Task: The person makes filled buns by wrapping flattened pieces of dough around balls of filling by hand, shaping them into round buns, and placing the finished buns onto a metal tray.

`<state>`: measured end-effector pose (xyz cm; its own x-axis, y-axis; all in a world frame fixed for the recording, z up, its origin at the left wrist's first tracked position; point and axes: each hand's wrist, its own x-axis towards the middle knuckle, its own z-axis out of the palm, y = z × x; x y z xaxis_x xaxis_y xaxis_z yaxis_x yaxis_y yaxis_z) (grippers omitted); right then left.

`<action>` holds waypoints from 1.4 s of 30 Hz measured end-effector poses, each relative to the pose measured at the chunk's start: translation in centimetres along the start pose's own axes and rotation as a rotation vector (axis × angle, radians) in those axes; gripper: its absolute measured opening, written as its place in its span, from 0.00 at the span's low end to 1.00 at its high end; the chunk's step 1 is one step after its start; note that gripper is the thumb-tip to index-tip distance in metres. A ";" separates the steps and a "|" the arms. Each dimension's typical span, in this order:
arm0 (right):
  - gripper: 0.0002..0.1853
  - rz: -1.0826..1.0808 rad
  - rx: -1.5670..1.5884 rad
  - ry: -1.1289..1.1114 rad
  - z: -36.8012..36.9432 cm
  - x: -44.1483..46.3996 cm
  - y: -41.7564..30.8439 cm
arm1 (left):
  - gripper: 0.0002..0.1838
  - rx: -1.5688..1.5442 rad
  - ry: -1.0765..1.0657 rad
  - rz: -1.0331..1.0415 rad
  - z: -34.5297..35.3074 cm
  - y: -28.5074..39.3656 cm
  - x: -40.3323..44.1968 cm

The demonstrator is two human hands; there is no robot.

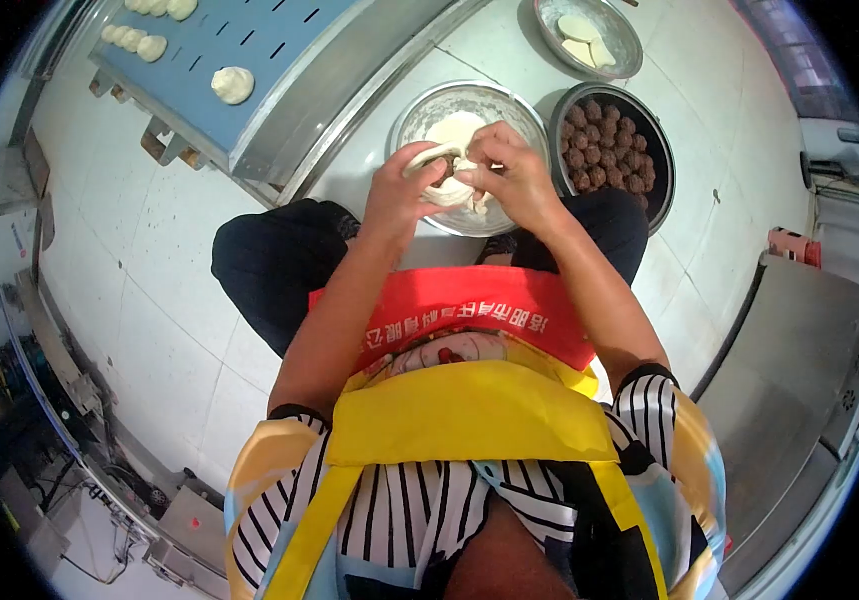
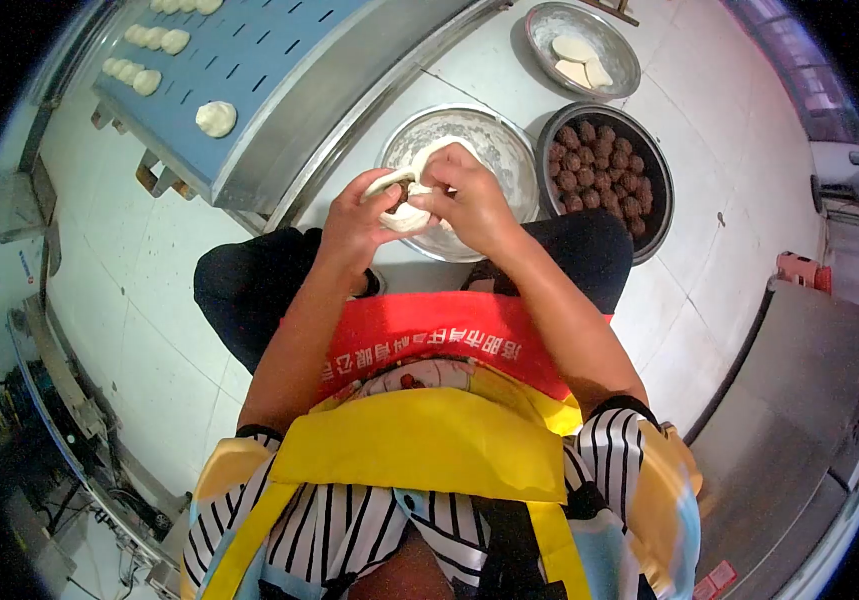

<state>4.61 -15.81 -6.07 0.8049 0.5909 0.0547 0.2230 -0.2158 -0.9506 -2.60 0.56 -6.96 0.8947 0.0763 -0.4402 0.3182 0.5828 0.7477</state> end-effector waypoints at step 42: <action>0.05 0.055 0.097 0.086 1.2 0.4 1.3 | 0.21 0.266 -0.019 0.080 0.1 -0.4 -0.4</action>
<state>4.55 -14.88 -7.70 0.8595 0.5107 0.0232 0.1261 -0.1678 -0.9777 -3.09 0.20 -7.00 0.9252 0.0975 -0.3668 0.3148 0.3427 0.8851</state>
